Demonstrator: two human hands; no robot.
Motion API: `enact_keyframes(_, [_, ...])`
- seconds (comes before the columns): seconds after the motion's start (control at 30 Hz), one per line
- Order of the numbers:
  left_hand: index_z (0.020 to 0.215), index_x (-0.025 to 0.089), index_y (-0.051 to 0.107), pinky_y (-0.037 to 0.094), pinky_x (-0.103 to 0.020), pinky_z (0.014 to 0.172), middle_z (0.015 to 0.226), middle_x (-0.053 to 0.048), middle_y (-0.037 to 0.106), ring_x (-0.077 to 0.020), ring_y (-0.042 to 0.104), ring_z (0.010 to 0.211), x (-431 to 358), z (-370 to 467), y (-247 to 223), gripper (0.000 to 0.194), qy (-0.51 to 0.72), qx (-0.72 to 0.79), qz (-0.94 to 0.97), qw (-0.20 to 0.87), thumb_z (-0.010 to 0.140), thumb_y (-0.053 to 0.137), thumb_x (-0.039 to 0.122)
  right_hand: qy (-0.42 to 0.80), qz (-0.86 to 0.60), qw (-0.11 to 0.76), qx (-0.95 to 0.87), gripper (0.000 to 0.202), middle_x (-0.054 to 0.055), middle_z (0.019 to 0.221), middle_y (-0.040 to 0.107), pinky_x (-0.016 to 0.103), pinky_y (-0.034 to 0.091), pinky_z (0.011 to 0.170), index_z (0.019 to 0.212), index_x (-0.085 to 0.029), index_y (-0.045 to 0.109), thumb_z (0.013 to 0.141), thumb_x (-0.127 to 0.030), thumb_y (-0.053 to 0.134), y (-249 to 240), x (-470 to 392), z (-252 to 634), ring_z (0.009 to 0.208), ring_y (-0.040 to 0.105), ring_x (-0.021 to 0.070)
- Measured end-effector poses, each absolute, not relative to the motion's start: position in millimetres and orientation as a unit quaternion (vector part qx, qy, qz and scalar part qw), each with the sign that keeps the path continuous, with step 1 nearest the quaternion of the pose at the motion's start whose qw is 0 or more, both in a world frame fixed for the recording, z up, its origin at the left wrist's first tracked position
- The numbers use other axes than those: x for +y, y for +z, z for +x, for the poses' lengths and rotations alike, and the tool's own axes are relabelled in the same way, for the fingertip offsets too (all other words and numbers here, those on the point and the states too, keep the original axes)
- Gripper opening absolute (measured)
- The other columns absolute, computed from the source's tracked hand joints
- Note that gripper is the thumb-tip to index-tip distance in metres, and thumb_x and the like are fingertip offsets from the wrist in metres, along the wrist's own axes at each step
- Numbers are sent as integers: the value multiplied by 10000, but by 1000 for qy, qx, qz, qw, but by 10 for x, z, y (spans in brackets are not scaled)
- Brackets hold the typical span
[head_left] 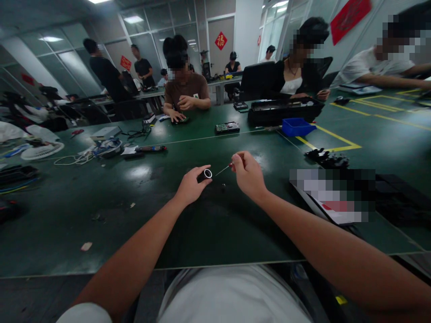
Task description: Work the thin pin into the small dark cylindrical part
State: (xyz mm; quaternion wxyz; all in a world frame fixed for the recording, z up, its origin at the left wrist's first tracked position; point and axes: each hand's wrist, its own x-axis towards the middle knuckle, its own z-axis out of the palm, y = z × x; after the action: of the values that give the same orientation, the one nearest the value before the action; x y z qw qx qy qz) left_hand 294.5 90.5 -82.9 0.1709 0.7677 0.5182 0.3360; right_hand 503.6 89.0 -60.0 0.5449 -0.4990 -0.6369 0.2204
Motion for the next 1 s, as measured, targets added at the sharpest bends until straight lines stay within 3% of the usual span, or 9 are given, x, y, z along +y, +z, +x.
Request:
enact_keyframes(0.13, [1302,223,580,414,-408,1065,1300,-75,621,-237,570,1197,906,2951,-818,426,374,520,746,184,880,637,231,231,-476,571,-627,221,27,838,673,329,461,688,981,-223,581,958,-427,498,-608,880,5032,749,634,184])
enact_keyframes(0.4, [1262,205,507,471,-384,923,1185,-84,621,-220,596,1054,798,3026,-744,370,343,540,737,219,907,579,277,211,-480,587,-617,202,60,943,690,373,491,772,1057,-217,576,948,-377,517,-596,871,5036,840,653,208])
enact_keyframes(0.5, [1160,205,572,486,-355,832,1088,-68,646,-214,612,946,760,3075,-734,338,292,524,772,210,874,646,370,207,-481,583,-621,207,64,951,693,380,491,777,1059,-218,579,948,-380,514,-605,877,5032,855,657,215])
enact_keyframes(0.6, [1041,203,636,478,-344,838,1026,-51,668,-211,616,933,743,3143,-733,215,234,492,817,189,880,643,344,200,-479,580,-628,198,57,928,689,378,488,767,1048,-224,582,945,-380,516,-623,890,5028,846,655,216])
enact_keyframes(0.7, [1089,223,659,479,-335,831,1062,-50,664,-211,622,959,735,3221,-740,209,181,477,847,150,911,589,306,201,-474,583,-629,187,53,916,688,374,487,757,1033,-227,583,943,-376,515,-638,904,5024,827,652,211])
enact_keyframes(1.0, [1293,292,606,472,-311,673,1049,-57,639,-231,644,913,786,3444,-750,383,50,481,874,42,963,472,435,207,-470,581,-632,191,51,917,688,376,492,758,1045,-229,583,942,-376,518,-654,910,5026,828,654,212])
